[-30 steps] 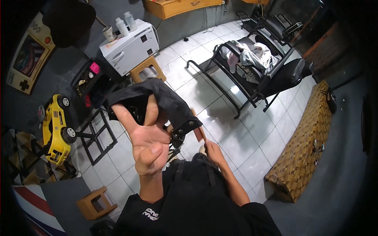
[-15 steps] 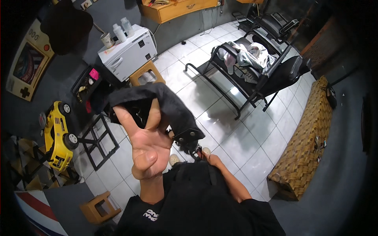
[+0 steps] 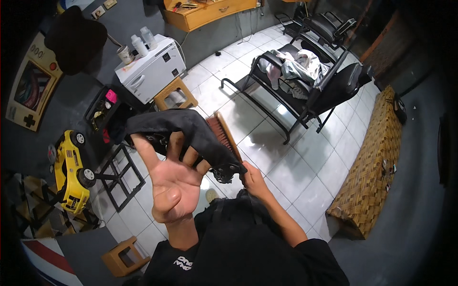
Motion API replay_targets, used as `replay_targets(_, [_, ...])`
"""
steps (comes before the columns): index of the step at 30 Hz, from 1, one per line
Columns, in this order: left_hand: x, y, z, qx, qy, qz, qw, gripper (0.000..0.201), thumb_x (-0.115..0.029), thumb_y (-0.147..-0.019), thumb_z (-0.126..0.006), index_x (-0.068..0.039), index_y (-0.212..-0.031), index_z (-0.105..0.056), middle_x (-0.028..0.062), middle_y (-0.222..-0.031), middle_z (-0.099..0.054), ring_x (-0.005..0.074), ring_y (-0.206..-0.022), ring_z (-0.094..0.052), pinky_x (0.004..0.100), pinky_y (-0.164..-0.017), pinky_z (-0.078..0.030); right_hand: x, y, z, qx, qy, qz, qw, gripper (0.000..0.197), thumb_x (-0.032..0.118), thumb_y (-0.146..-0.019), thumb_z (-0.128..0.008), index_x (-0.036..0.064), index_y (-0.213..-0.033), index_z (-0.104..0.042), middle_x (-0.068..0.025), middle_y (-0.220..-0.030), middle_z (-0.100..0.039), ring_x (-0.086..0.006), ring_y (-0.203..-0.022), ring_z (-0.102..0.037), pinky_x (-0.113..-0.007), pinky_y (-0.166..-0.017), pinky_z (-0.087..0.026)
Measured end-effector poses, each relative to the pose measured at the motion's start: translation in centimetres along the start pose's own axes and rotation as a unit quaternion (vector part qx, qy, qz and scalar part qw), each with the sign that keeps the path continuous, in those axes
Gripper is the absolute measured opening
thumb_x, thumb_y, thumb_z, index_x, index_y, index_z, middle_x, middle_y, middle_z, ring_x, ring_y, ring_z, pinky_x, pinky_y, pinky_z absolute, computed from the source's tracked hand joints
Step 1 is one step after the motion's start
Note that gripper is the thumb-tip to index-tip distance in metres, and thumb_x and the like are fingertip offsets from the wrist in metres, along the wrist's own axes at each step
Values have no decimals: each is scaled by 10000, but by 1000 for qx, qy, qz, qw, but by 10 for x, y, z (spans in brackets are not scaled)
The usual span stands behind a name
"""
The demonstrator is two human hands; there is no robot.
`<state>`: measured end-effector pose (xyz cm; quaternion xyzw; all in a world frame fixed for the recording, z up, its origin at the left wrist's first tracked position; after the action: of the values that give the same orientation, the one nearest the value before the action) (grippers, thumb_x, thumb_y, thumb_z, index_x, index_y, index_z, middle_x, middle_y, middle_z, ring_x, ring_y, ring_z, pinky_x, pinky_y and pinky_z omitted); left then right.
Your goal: The person brushes hair clippings off two capes using a large brush. First, the person holds a brown and yellow patterned cape and brushes its surface; then the person hangs the cape on a wall hook. Next, the person picks up a white and black striped cape from a chair and brushes it before folding it.
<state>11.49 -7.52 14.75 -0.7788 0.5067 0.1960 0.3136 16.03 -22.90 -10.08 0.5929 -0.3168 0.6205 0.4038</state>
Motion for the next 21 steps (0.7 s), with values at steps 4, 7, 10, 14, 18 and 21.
replay_targets(4, [-7, 1, 3, 10, 18, -24, 999, 1103, -116, -647, -601, -355, -1446, 120, 144, -1410, -349, 363, -1272, -396, 471, -988, -393, -187, 32, 14, 3, 373, -176, 911, 428, 365, -977, -336, 16, -902, -573, -234, -778, -622, -411, -767, -603, -489, -701, -462])
replay_targets(7, [-1, -2, 11, 2, -14, -9, 1000, 1081, -121, -667, -600, -352, -1451, 107, 135, -1380, -382, 339, -1233, -441, 462, -975, -406, -250, 60, 21, 78, 392, -244, 884, 462, 385, -967, -345, 3, -874, -587, -270, -808, -619, -458, -791, -582, -534, -729, -440])
replay_targets(10, [10, -2, 22, -28, -39, 30, 998, 1055, -90, -699, -584, -332, -1455, 111, 137, -1339, -412, 298, -1191, -477, 427, -947, -429, -225, 54, 22, 38, 365, -219, 904, 489, 396, -966, -355, -18, -833, -579, -254, -775, -614, -423, -760, -592, -503, -706, -446])
replay_targets(14, [20, 3, 22, -79, -141, 46, 986, 952, -133, -732, -586, -219, -1479, -1, 189, -1309, -418, 307, -1152, -495, 462, -997, -382, -45, 16, 7, -64, 56, -77, 993, 477, 396, -982, -356, -18, -803, -513, -149, -611, -493, -239, -571, -528, -350, -557, -422])
replay_targets(18, [33, -1, 19, -90, -235, 31, 967, 848, -28, -784, -548, -74, -1467, -47, 125, -1291, -411, 235, -1148, -471, 364, -1037, -330, 66, 27, -13, 57, -189, 37, 980, 433, 380, -998, -313, 4, -824, -442, -111, -590, -358, -170, -533, -419, -286, -509, -366])
replay_targets(21, [36, 3, 19, -84, -215, 38, 972, 823, 70, -818, -575, -78, -1464, -87, 76, -1246, -432, 178, -1113, -479, 309, -974, -381, 66, 21, -17, 8, -13, 56, 998, 414, 361, -996, -320, -2, -851, -454, -159, -616, -459, -251, -553, -513, -367, -526, -401])
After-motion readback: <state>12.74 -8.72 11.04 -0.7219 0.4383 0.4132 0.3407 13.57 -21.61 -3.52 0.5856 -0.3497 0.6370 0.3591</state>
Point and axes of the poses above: each hand's wrist, its own y-axis away from the middle knuckle, its own z-axis out of the back of the hand, x = y × z, the point moved 7 cm from there along -y, towards the middle knuckle
